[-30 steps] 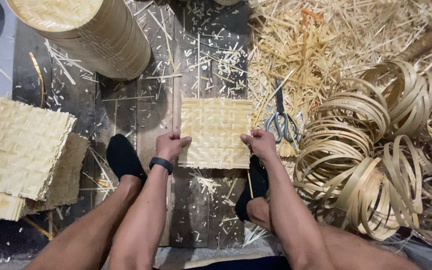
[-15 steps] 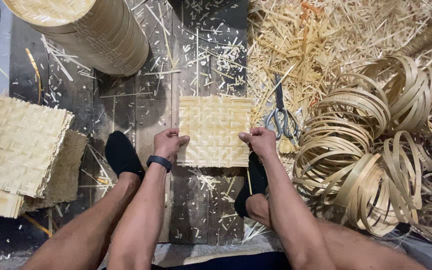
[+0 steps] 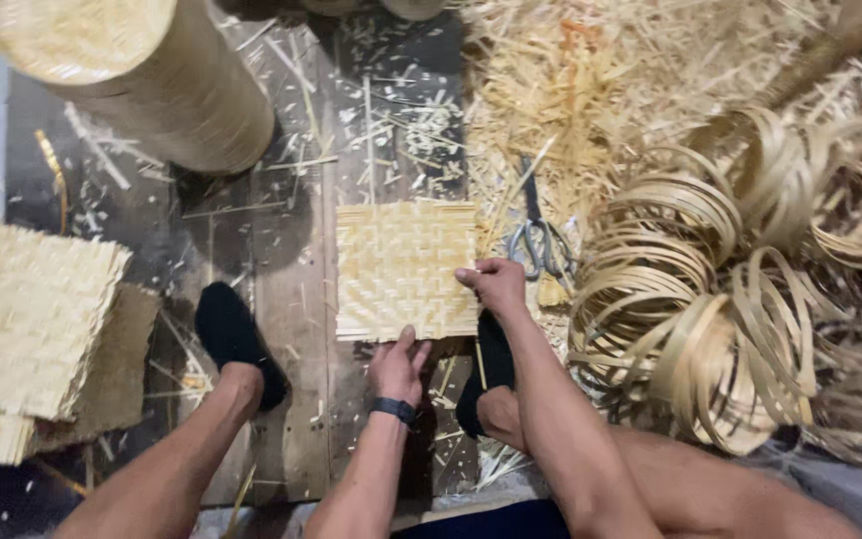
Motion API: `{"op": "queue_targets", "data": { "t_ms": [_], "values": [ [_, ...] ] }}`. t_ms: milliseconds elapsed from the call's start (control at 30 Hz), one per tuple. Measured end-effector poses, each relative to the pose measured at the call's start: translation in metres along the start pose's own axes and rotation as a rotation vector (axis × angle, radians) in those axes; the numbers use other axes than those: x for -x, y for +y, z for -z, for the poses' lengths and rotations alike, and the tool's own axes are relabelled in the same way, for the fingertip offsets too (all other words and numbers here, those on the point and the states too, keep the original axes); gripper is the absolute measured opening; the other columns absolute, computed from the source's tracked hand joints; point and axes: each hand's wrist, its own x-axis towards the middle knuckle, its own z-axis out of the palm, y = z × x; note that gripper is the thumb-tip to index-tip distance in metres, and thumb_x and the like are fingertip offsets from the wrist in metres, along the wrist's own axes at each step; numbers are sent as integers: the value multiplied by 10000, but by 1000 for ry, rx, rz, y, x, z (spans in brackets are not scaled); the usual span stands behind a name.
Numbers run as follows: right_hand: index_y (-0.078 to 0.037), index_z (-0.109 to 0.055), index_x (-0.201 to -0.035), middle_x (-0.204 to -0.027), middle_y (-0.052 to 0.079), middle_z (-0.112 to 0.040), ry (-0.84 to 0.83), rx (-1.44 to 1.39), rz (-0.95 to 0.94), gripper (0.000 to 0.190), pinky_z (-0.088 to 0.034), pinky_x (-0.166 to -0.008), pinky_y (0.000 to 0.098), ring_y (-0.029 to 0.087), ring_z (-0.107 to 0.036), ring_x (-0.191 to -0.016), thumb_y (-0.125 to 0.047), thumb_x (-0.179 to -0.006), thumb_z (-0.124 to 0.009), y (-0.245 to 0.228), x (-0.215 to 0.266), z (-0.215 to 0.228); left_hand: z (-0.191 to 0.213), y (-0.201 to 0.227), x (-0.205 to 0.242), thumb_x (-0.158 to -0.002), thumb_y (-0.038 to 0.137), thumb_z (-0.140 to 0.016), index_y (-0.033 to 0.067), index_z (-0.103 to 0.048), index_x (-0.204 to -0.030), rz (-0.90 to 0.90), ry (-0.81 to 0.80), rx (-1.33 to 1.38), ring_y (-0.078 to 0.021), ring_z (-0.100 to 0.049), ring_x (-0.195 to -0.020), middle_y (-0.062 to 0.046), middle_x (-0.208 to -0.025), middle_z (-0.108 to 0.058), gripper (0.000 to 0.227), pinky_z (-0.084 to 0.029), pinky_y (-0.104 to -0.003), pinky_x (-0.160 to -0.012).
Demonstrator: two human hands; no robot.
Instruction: The person assembles bamboo containers by placing a circular frame onto a woven sheet, trimming the excess material with shears, and fitting a wooden base into the structure.
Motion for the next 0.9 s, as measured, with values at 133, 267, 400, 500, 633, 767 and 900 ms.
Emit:
{"op": "queue_targets", "data": {
  "t_ms": [133,267,400,500,633,767,900],
  "values": [
    [-11,-757,-753,-682,35,-723,32,77,74,312,-530,-577,292,96,-628,-606,-235,-664,-956,19,-8,-6,16,-18,-29,-864,-5,-701,-19,-515,-1231,10,-131,92,-323,-671,-1030,-188,-1183,-644,412,-626,-477,-914],
    [10,-735,-753,-679,85,-705,40,118,149,380,-538,-613,335,134,-628,-639,-275,-655,-965,11,-3,-9,30,-30,-59,-878,-22,-724,-71,-573,-1107,46,-74,49,-290,-723,-982,-181,-1059,-705,279,-587,-448,-928],
    [-53,-781,-945,-868,87,-762,130,332,181,367,-553,-752,362,169,-690,-774,-339,-737,-879,-52,-9,48,43,-39,-80,-902,21,-713,-19,-631,-1040,18,-173,107,-252,-691,-905,-116,-972,-682,165,-612,-440,-931],
    [-135,-784,-1055,-969,57,-779,162,530,186,275,-577,-848,392,206,-734,-873,-340,-872,-759,-119,-25,152,47,-39,-82,-932,50,-725,4,-619,-1019,34,-207,107,-233,-672,-871,-96,-938,-662,144,-621,-424,-949],
    [-61,-695,-1106,-1001,138,-711,109,1057,-68,335,-592,-786,440,263,-695,-891,-370,-1006,-613,-159,-12,305,39,-33,-63,-943,186,-670,27,-640,-1032,24,-247,40,-186,-689,-841,-54,-915,-658,184,-624,-351,-878],
    [15,-708,-1090,-1085,242,-740,94,1233,-166,479,-570,-849,449,325,-672,-866,-446,-959,-690,-115,40,372,36,-42,-30,-957,393,-634,177,-643,-1045,-34,16,-113,-160,-545,-637,-29,-858,-588,234,-473,-310,-561],
    [-59,-738,-1092,-960,151,-762,236,956,-252,288,-628,-753,427,239,-684,-776,-285,-914,-711,-90,81,375,34,-71,1,-1000,399,-625,84,-627,-946,52,115,-297,-233,-510,-569,-101,-798,-562,320,-398,-354,-442]
  ]
}}
